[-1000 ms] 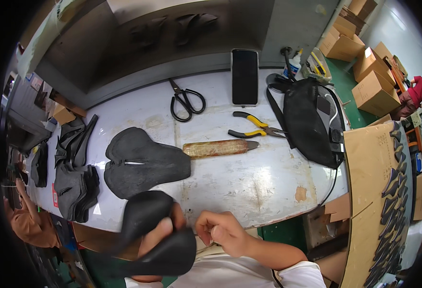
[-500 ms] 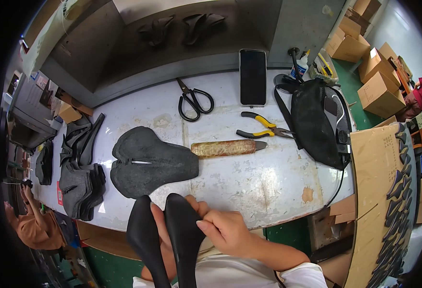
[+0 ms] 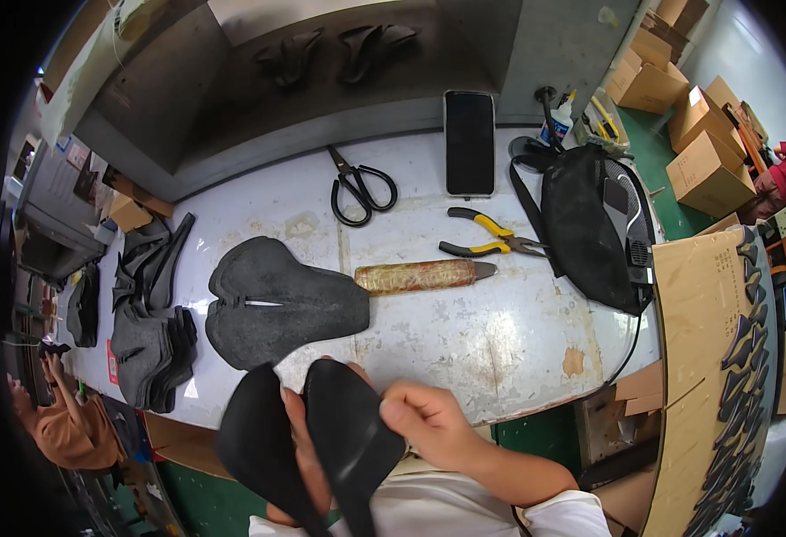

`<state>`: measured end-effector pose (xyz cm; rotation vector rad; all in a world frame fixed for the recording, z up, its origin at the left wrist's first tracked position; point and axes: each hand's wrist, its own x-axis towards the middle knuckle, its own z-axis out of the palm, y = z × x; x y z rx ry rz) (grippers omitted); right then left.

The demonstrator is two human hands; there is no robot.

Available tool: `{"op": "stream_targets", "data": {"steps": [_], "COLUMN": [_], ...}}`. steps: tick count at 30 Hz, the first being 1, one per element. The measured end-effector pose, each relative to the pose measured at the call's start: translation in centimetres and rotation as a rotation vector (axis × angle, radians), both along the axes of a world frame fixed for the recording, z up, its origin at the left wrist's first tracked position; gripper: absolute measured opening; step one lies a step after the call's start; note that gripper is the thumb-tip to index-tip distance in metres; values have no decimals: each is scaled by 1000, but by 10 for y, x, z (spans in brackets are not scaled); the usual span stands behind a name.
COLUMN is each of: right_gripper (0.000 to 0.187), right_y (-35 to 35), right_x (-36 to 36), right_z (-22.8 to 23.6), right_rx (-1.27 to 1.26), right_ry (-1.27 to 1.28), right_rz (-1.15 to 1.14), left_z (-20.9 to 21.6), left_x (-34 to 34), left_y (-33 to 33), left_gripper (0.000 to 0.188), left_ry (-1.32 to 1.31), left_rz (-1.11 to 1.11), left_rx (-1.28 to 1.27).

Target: The person is inspecting and preparing bicycle saddle components at a factory workbench.

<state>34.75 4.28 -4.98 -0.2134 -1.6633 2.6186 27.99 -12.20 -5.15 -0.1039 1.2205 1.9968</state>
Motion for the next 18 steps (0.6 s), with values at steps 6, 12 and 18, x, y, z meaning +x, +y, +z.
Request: {"op": "stream_targets", "data": {"steps": [6, 12, 18], "right_gripper": [15, 21, 15], "right_y": [-1, -6, 2], "right_x": [-12, -26, -30], "right_z": [16, 22, 30], "right_rx": [265, 871, 548], "right_ry": [1, 329, 168], "right_rz": [-169, -368, -156], "left_z": [15, 15, 41], "left_x": [-1, 6, 2], "left_y": [18, 17, 21], "left_gripper": [78, 64, 67], "left_ry": [532, 93, -137], "left_rz": [-14, 58, -61], "left_rx": [-217, 217, 339]}}
